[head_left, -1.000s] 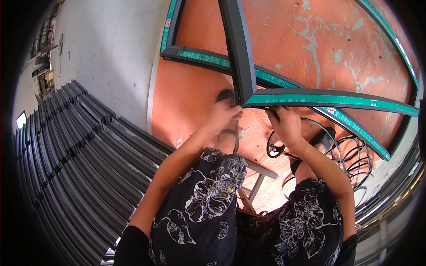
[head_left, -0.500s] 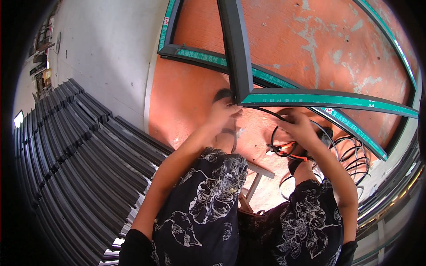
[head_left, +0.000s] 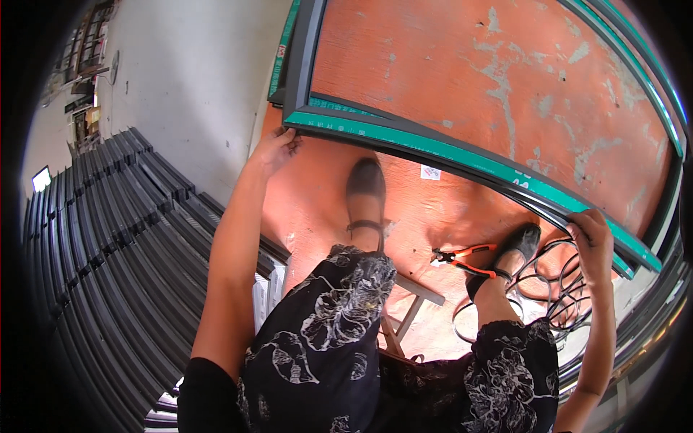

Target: The person installs a black rubber seal into a metal window frame. They press the rubber strip into the frame grooves by hand and use a pair of pliers to cut the seal to the correct length.

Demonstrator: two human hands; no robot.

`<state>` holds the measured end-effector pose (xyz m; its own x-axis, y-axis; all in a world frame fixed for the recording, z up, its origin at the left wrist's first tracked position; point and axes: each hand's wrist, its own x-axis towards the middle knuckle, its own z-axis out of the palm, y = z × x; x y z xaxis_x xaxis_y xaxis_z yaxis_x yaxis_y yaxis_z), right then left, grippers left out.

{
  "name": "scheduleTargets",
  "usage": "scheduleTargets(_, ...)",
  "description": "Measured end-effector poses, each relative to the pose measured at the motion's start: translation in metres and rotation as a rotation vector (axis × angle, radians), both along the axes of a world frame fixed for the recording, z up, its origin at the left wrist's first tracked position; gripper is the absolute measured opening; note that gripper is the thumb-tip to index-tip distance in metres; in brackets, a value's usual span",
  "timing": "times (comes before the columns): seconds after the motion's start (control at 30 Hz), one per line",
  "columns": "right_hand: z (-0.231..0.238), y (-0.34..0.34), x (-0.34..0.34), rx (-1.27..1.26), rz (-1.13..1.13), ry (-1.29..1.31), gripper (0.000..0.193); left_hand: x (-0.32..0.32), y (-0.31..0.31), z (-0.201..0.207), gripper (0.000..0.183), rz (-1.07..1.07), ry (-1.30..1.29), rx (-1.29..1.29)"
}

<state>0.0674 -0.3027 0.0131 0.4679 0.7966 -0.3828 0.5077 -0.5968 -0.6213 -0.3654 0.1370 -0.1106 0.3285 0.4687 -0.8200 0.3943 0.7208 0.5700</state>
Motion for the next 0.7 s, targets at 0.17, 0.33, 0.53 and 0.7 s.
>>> scheduleTargets(0.17, -0.014, 0.005, -0.015, -0.055, 0.052, -0.052, 0.012, -0.001, -0.019, -0.015, 0.032, 0.213, -0.054, -0.072)
scheduleTargets(0.33, -0.026, -0.002, -0.016, -0.032, 0.023, -0.002, 0.012, 0.024, -0.055, -0.026, 0.036, 0.407, -0.165, 0.018)
scheduleTargets(0.53, -0.033, -0.008, -0.015, -0.010, 0.008, 0.040, 0.010, 0.033, -0.057, -0.030, 0.022, 0.515, -0.090, 0.067)
scheduleTargets(0.7, -0.033, -0.013, -0.021, -0.006, -0.024, 0.038, 0.016, 0.050, -0.075, -0.017, 0.022, 0.434, -0.057, 0.034)
